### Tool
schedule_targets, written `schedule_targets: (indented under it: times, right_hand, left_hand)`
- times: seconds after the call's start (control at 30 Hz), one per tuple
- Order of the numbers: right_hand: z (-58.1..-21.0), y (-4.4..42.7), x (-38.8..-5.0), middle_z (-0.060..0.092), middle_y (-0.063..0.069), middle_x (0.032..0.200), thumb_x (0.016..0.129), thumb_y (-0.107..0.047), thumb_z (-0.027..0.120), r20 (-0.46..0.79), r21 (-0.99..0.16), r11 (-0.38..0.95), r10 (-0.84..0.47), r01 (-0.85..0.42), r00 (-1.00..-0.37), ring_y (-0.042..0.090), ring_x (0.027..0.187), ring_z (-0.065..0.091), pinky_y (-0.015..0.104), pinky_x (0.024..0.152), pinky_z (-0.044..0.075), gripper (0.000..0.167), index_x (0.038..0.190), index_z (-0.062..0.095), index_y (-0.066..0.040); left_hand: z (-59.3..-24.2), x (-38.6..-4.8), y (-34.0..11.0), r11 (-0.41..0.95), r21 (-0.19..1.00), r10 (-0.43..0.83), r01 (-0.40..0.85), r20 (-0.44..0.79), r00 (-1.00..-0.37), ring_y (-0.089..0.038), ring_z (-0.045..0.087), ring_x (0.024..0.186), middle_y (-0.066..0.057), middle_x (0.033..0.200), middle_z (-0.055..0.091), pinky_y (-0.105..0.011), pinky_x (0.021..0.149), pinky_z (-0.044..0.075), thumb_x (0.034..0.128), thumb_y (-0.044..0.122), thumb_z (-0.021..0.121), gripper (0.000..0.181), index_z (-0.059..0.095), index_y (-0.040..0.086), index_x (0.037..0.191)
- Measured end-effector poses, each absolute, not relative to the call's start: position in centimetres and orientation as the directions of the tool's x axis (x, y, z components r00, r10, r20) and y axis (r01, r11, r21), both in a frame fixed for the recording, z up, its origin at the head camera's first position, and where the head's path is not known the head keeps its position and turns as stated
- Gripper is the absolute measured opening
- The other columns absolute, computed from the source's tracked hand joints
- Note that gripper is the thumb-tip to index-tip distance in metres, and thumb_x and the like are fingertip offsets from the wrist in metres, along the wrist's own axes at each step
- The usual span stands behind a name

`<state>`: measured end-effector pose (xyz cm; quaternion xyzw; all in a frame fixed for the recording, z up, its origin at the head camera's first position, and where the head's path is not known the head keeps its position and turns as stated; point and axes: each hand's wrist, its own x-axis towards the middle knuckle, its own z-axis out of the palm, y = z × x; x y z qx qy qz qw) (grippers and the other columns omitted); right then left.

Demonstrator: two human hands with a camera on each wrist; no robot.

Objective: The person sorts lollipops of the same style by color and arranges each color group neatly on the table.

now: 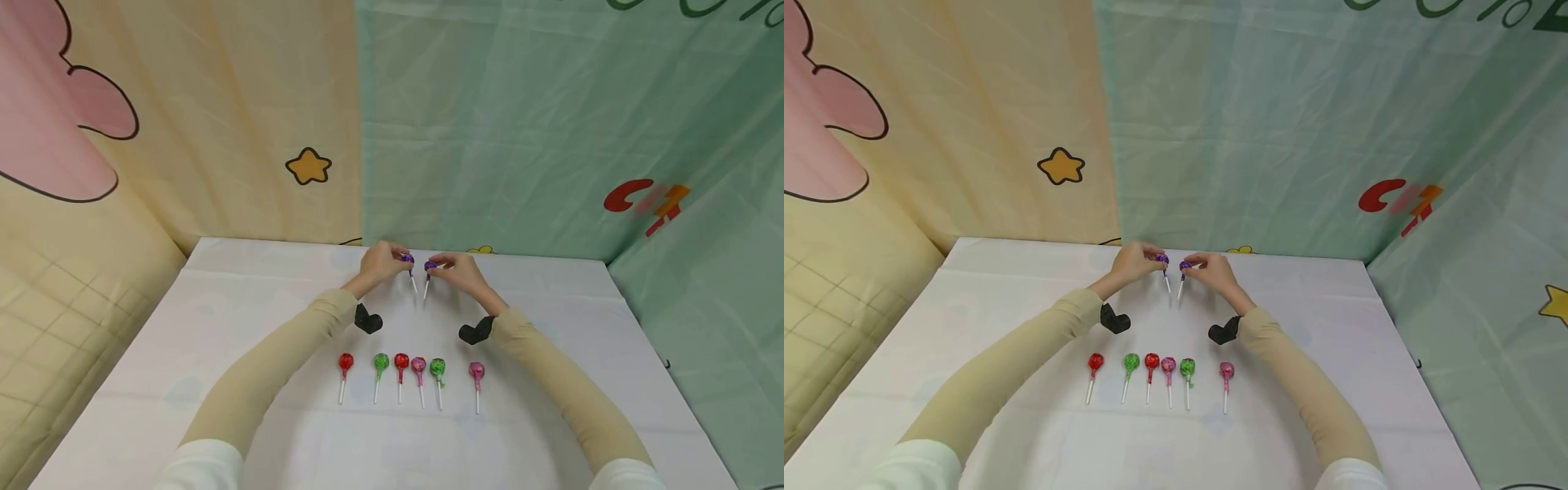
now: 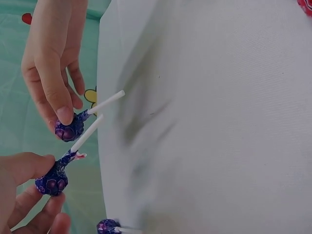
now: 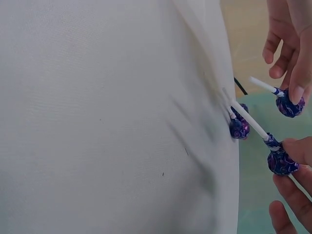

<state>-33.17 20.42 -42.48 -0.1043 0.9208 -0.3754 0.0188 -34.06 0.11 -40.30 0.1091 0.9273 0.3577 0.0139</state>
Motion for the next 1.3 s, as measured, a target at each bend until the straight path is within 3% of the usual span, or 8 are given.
schedule_targets:
  times: [0.4,0.53,0.63,0.87,1.0,1.3]
  right_hand:
    - [-42.6,20.8,-35.9,0.069,0.018,0.115,0.087,-0.022,0.07,0.047,-0.718,0.678,-0.176,-0.155,-0.983,0.031,0.098,0.064,0.04,0.084,0.05,0.035,0.118,0.068,-0.004]
    - [-42.9,20.8,-36.8,0.069,0.019,0.114,0.087,-0.02,0.069,0.066,-0.713,0.68,-0.181,-0.173,-0.981,0.031,0.096,0.065,0.038,0.081,0.051,0.035,0.117,0.068,-0.002]
    - [-43.1,20.9,-37.3,0.068,0.019,0.115,0.088,-0.019,0.069,0.061,-0.72,0.673,-0.181,-0.169,-0.982,0.032,0.098,0.065,0.039,0.082,0.05,0.035,0.118,0.067,-0.002]
    - [-43.4,20.9,-37.7,0.068,0.02,0.116,0.088,-0.017,0.068,0.051,-0.733,0.665,-0.16,-0.146,-0.986,0.034,0.103,0.063,0.043,0.086,0.05,0.035,0.119,0.066,-0.001]
    - [-43.8,20.7,-38.0,0.068,0.02,0.116,0.089,-0.017,0.068,0.055,-0.728,0.669,-0.161,-0.15,-0.985,0.034,0.103,0.064,0.043,0.086,0.051,0.034,0.119,0.066,-0.001]
    - [-44.4,20.6,-38.8,0.068,0.019,0.116,0.088,-0.017,0.068,0.042,-0.708,0.695,-0.135,-0.125,-0.99,0.033,0.102,0.064,0.042,0.084,0.051,0.034,0.118,0.067,-0.003]
  left_hand:
    - [-40.9,-36.9,1.3,0.705,0.683,0.215,0.192,0.052,-0.975,-0.012,0.067,0.084,0.0,0.092,0.076,-0.026,0.066,0.046,0.0797,0.024,0.075,0.029,0.075,0.016,0.107]
    - [-41.1,-37.3,1.7,0.717,0.678,0.197,0.162,0.026,-0.98,-0.016,0.067,0.094,-0.002,0.099,0.075,-0.028,0.075,0.048,0.0822,0.022,0.074,0.031,0.073,0.015,0.113]
    - [-41.4,-37.6,2.2,0.722,0.675,0.191,0.152,0.017,-0.981,-0.018,0.067,0.099,-0.003,0.103,0.075,-0.03,0.08,0.049,0.0832,0.02,0.073,0.032,0.072,0.014,0.115]
    - [-41.9,-38.6,2.9,0.731,0.662,0.201,0.166,0.023,-0.979,-0.014,0.067,0.091,-0.002,0.098,0.075,-0.027,0.072,0.049,0.0819,0.02,0.074,0.031,0.073,0.015,0.112]
    - [-42.0,-38.6,3.3,0.753,0.641,0.191,0.146,-0.001,-0.982,-0.017,0.067,0.097,-0.004,0.104,0.074,-0.031,0.079,0.052,0.0845,0.018,0.073,0.033,0.071,0.014,0.117]
    - [-42.4,-39.1,4.0,0.785,0.59,0.21,0.19,0.036,-0.977,-0.02,0.069,0.096,-0.006,0.105,0.074,-0.032,0.079,0.053,0.0835,0.02,0.075,0.034,0.071,0.011,0.116]
